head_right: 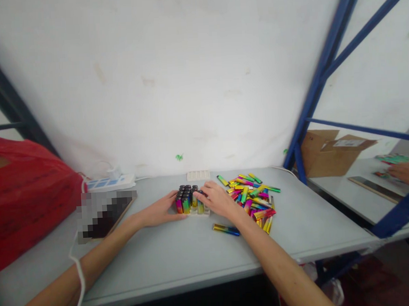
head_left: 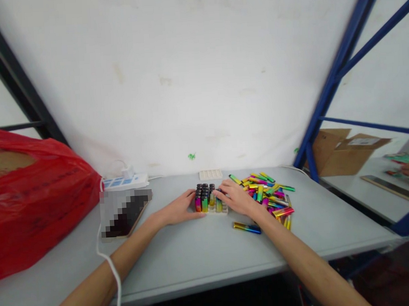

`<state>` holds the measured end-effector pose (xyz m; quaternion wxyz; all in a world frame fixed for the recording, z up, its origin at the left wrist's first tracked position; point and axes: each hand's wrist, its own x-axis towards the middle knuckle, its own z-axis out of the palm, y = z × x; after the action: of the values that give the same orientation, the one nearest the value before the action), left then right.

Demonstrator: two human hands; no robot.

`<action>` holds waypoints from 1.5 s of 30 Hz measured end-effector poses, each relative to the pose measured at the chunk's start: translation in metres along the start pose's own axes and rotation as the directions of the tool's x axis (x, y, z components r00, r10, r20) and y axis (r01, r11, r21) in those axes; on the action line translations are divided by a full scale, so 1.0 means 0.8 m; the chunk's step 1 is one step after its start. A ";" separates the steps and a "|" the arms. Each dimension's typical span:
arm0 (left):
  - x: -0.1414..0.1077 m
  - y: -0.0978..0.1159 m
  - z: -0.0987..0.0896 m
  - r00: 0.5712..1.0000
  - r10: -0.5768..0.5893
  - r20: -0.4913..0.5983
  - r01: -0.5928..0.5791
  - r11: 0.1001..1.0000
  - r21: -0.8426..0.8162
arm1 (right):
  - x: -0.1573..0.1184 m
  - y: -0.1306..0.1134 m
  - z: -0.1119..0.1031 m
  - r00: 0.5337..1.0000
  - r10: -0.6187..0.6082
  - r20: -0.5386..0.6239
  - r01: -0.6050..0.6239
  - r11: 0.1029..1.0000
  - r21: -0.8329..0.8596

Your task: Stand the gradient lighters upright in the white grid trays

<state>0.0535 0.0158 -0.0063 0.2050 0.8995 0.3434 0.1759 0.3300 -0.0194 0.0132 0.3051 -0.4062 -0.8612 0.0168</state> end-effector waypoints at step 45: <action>-0.001 0.006 -0.003 0.999 -0.032 0.017 0.032 0.999 0.012 | -0.001 0.091 0.022 0.938 0.342 0.054 -0.322 0.920 -0.223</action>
<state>0.0546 0.0126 -0.0023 0.2056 0.8965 0.3571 0.1627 0.3709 0.0326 -0.0217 0.2131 -0.5750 -0.7899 -0.0042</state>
